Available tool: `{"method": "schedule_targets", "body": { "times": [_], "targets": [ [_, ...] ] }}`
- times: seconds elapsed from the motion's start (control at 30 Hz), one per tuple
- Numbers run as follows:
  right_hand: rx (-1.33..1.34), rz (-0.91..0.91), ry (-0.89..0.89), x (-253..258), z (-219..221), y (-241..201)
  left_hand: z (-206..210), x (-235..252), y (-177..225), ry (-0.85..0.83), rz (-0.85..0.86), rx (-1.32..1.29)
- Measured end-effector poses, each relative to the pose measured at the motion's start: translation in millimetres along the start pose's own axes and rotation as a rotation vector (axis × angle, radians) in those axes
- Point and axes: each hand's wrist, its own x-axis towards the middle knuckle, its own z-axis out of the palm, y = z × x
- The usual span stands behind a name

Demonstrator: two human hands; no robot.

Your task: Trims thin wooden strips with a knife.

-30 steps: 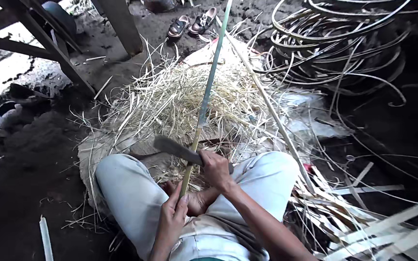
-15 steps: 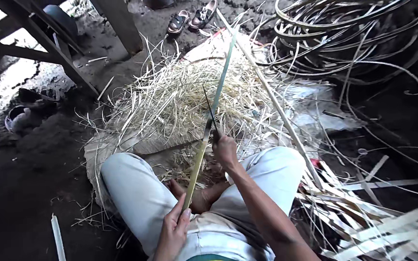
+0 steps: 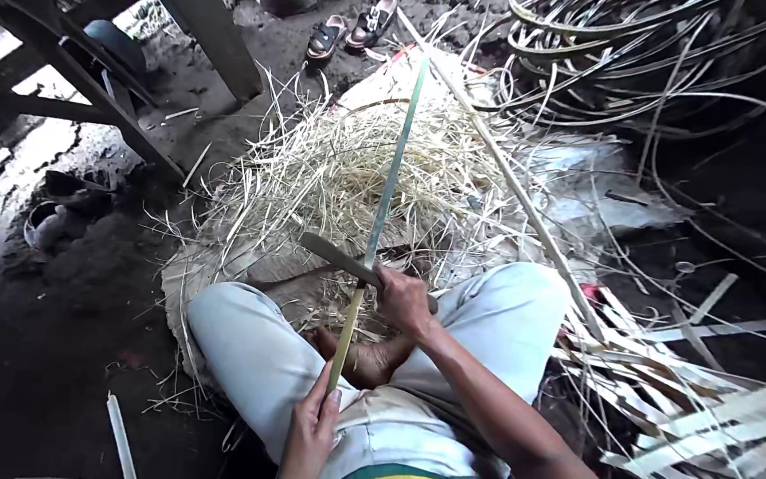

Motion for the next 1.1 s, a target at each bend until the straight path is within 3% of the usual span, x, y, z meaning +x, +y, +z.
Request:
{"method": "schedule_targets", "body": {
  "times": [0.1,0.23,0.3,0.43,0.57,0.77,0.87,0.97,1.1],
  "targets": [
    [-0.013,0.057,-0.024,14,10,-1,-3,1,7,0.013,-0.013,-0.051],
    [0.097,0.440,-0.236,27,-1,20,-4,-23,10,-0.013,-0.144,-0.140],
    [0.052,0.382,-0.170,22,3,14,1,-17,6,-0.009,-0.143,-0.099],
    [-0.010,0.057,0.048,-19,15,-10,5,1,3,-0.022,-0.091,-0.083],
    [0.032,0.121,-0.090,-8,14,-13,-1,-4,9,-0.016,-0.122,-0.142],
    [0.027,0.033,0.025,-29,20,-31,-1,-6,6,0.012,-0.134,-0.185],
    [0.051,0.149,-0.146,-6,3,-19,-2,-7,9,0.001,-0.111,-0.152],
    [0.033,0.161,-0.117,6,10,-16,0,-2,13,0.010,-0.125,-0.200],
    [0.029,0.006,-0.064,-26,16,-32,-3,1,10,0.032,-0.137,-0.219]
  ]
}}
